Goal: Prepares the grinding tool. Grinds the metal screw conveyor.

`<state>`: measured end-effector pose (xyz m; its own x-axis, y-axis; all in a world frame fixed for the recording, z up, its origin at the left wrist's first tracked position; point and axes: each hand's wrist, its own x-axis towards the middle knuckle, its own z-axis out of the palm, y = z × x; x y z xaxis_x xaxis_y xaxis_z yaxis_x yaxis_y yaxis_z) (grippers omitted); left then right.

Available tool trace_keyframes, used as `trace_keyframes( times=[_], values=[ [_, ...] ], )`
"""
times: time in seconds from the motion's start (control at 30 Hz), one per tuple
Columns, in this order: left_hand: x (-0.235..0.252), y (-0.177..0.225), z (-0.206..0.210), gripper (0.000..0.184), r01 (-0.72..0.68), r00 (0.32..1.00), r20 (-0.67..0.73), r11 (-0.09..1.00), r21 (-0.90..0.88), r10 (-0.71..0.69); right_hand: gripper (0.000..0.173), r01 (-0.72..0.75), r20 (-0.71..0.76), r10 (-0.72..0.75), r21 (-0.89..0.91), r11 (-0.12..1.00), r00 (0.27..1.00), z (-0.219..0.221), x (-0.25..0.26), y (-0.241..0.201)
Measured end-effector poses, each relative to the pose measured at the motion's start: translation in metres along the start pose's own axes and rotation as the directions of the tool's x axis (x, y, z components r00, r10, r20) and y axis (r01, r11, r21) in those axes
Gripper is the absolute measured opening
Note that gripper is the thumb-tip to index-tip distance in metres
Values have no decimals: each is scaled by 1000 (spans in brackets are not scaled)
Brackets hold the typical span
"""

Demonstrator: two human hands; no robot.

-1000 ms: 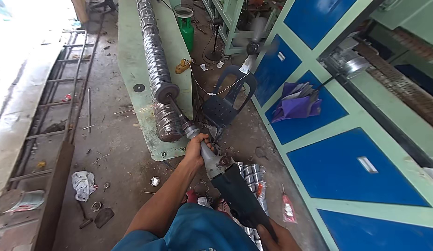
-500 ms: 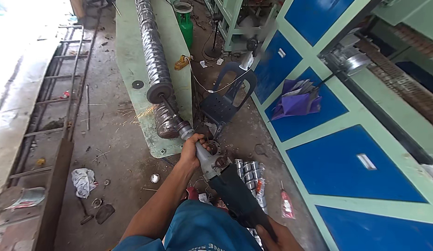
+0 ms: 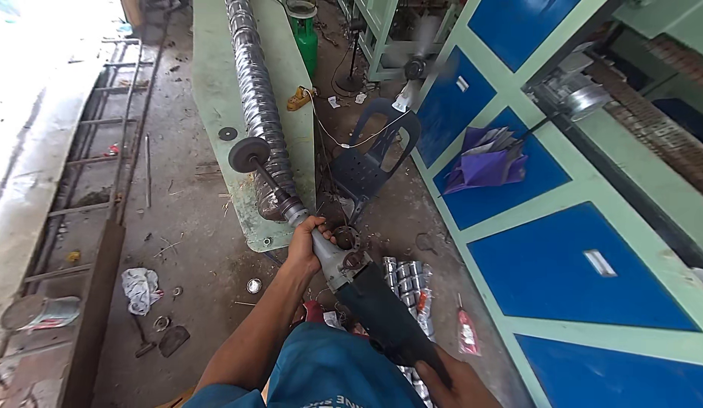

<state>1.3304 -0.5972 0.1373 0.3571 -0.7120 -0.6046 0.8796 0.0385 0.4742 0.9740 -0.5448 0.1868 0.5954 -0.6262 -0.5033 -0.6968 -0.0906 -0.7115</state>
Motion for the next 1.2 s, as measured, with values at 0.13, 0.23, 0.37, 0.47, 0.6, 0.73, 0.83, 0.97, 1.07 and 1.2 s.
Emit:
trace_keyframes(
  times=[0.13,0.23,0.37,0.47,0.6,0.73,0.83,0.97,1.07,1.2],
  values=[
    [11,-7,11,12,18,999,34,999,29,-19,53,6,-18,-4,68,998,1000,1,-1,7],
    [20,-12,20,9,39,999,35,998,49,-40,50,10,-40,-6,116,993,999,1,0,9],
    [19,-11,24,8,41,998,39,998,37,-42,51,6,-33,-2,98,995,999,-4,-1,7],
    [12,-7,18,10,35,998,49,999,0,-35,52,20,-33,-19,52,998,999,-6,-1,2],
    [4,-2,9,13,22,998,55,999,-45,-19,50,-1,-11,1,2,1000,1000,-8,-4,-9],
    [-1,1,4,14,7,998,57,998,-56,-4,52,-20,9,20,-34,999,1000,-11,-6,-18],
    [-3,2,1,14,14,999,45,998,-64,-11,52,-34,9,34,-46,998,999,-10,-7,-18],
    [-3,3,-2,14,4,999,34,998,-62,-2,54,-18,-3,18,-64,998,1000,-8,-8,-18],
    [-4,2,-4,16,-4,999,34,998,-57,6,55,-10,-3,10,-73,997,1000,-8,-7,-19],
    [-3,3,-3,16,-8,999,35,998,-55,10,57,-5,-7,4,-85,996,1000,-8,-6,-17]
  ],
)
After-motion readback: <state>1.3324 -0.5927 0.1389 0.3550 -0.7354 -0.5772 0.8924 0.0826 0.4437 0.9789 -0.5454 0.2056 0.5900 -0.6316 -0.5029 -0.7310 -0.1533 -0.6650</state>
